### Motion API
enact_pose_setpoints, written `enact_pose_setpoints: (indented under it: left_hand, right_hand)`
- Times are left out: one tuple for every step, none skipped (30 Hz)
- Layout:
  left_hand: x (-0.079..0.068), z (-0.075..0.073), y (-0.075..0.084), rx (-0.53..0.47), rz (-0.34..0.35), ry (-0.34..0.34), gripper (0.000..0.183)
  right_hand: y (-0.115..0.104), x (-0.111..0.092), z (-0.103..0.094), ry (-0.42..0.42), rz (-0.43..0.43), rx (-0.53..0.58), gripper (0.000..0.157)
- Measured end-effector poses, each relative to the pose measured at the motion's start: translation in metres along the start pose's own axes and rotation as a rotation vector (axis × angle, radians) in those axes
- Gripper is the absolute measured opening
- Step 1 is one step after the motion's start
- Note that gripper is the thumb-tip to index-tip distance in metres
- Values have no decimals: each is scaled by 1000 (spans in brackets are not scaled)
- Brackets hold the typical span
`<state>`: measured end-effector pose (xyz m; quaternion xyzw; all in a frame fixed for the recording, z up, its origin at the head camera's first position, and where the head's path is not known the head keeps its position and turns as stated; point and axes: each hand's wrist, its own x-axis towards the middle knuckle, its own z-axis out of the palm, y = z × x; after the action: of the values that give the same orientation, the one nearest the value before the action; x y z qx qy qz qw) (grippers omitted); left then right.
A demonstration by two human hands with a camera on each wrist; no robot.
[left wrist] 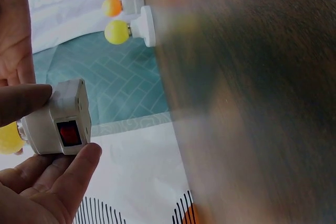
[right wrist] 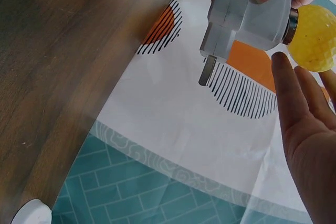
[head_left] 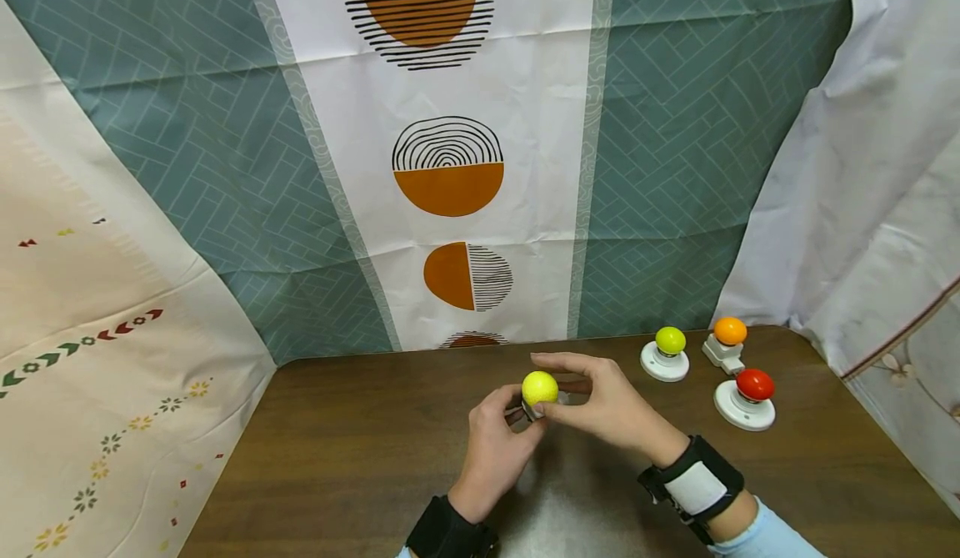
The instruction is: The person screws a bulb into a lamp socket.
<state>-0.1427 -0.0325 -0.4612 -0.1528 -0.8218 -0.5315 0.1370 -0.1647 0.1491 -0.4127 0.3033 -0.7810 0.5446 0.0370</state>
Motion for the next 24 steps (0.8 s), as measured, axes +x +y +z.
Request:
enact_pose_setpoints:
  left_hand:
    - [0,0,0,3,0,-2,33]
    - [0,0,0,7,0,-4,33]
    - [0,0,0,9,0,-4,33]
    - [0,0,-1,10,0,-5,33]
    - [0,0,-1,8,0,-4,33]
    - [0,0,-1,5,0,-4,33]
    - [0,0,-1,1,1,-3,33]
    - [0,0,-1,-4,1,-1,33]
    - [0,0,-2,-7,2,0,32]
    - [0,0,-1,-9,3,1,32]
    - [0,0,-2,-9,3,2,32]
    - [0,0,-2,-8,5,3,32]
    - [0,0,-2,-5,6,4,32]
    - [0,0,-2,-3,6,5,32]
    - [0,0,-2,-1,5,5,32]
    - [0,0,-2,2,4,5,32]
    - [0,0,-2,4,4,5,32]
    - [0,0,-2,5,4,5,33]
    - [0,0,-2,7,3,4,32]
    - [0,0,-2,7,2,3,32]
    - [0,0,-2,8,1,3,32]
    - [0,0,-2,10,1,3,32]
    - [0,0,-2,11,1,4,32]
    - [0,0,-2,12,1,4,32]
  right_hand:
    - [0,0,0,-14,-4,-1,53]
    - [1,0,0,-26,-9,-1,53]
    - [1,0,0,-37,-13,0,53]
    - [1,0,0,-44,-12,3,53]
    - [1,1,0,-49,-15,6,52]
    - [2,1,0,-52,-18,8,52]
    - [2,1,0,-54,-21,11,51]
    - [2,1,0,-55,-23,14,51]
    - [2,1,0,-55,-25,18,50]
    - [2,1,0,-54,-27,21,49]
    - [2,1,0,-53,-27,23,48]
    - [3,1,1,-51,-26,23,47]
    - [3,1,1,-49,-25,24,47]
    - [3,1,1,-45,-23,25,46]
    - [3,1,1,-41,-23,22,46]
    - [3,1,1,-35,-22,20,46]
    - [3,1,1,-29,-21,19,46]
    - [3,1,1,-22,-22,17,46]
    - [3,1,2,-14,-22,15,45]
    - [3,1,2,-6,-24,11,45]
    - [3,1,2,3,-25,8,45]
    - [3,1,2,13,-26,4,45]
    - [2,1,2,23,-26,0,45]
    - [2,2,3,31,-26,-5,45]
